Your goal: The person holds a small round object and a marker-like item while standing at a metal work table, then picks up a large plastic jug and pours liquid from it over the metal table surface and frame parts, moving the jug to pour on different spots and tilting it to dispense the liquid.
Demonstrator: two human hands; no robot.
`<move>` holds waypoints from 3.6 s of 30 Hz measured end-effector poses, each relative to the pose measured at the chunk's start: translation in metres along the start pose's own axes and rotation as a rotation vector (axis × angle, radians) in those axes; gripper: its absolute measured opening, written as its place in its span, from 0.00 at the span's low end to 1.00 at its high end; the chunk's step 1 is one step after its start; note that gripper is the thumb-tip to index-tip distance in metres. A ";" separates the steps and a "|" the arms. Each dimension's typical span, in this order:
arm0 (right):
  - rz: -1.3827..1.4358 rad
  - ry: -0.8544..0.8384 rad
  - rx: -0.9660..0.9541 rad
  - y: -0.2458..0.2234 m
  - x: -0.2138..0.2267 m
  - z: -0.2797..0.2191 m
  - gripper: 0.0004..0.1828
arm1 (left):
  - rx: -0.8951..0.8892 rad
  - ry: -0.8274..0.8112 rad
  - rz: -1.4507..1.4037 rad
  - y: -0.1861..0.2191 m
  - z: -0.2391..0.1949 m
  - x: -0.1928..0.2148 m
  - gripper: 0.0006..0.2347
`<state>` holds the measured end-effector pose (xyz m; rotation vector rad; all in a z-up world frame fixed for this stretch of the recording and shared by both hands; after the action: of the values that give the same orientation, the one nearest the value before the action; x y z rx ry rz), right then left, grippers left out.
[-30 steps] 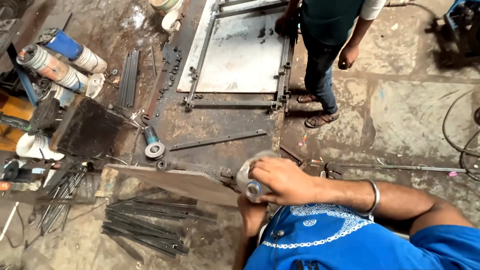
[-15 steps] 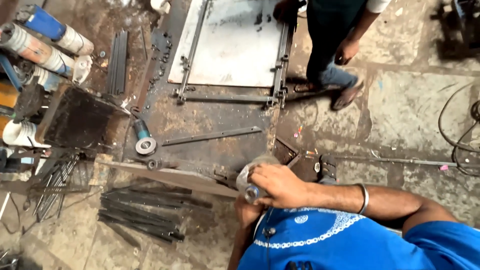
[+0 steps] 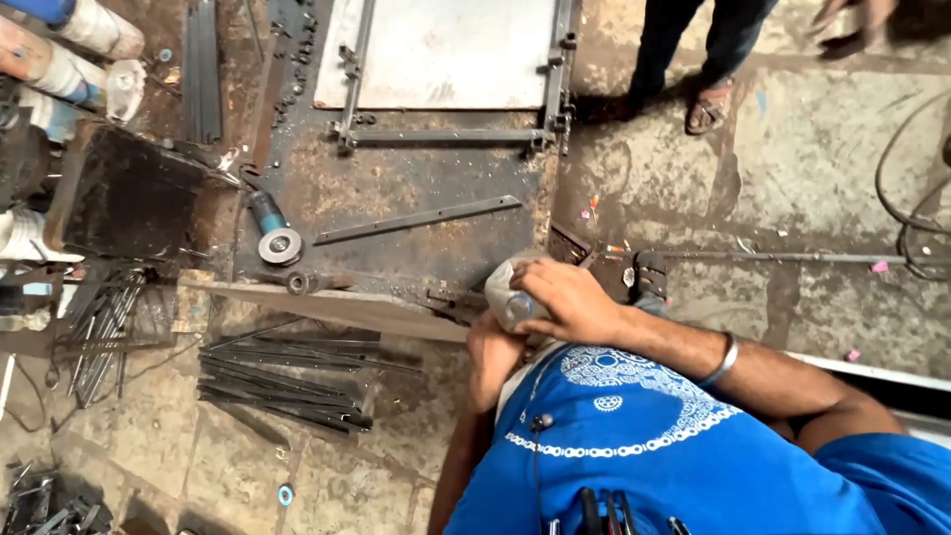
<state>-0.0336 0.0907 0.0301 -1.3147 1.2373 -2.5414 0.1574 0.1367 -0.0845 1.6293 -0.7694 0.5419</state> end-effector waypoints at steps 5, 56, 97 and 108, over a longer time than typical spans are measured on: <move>-0.010 0.130 -0.060 0.035 -0.039 -0.018 0.29 | -0.033 -0.174 0.195 0.010 -0.004 0.020 0.15; -0.020 -0.002 -0.054 0.035 -0.046 -0.014 0.33 | -0.176 -0.025 0.023 0.025 -0.013 0.039 0.42; -0.008 0.020 -0.149 0.050 -0.032 -0.043 0.33 | -0.425 0.068 -0.068 0.050 -0.007 0.020 0.40; 0.007 0.027 -0.165 0.041 -0.023 -0.030 0.33 | -0.312 -0.006 -0.083 0.049 -0.003 0.024 0.41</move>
<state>-0.0527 0.0900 -0.0226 -1.3051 1.4826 -2.5070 0.1379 0.1311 -0.0340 1.3673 -0.7465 0.3389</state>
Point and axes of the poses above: each hand's wrist, its own z-axis towards the middle knuckle, its own x-axis out of the back of the hand, y = z × x, the point moved 3 cm from there along z, towards the middle knuckle, and after that the axes turned 9 degrees about -y, right-handed, at the moved point
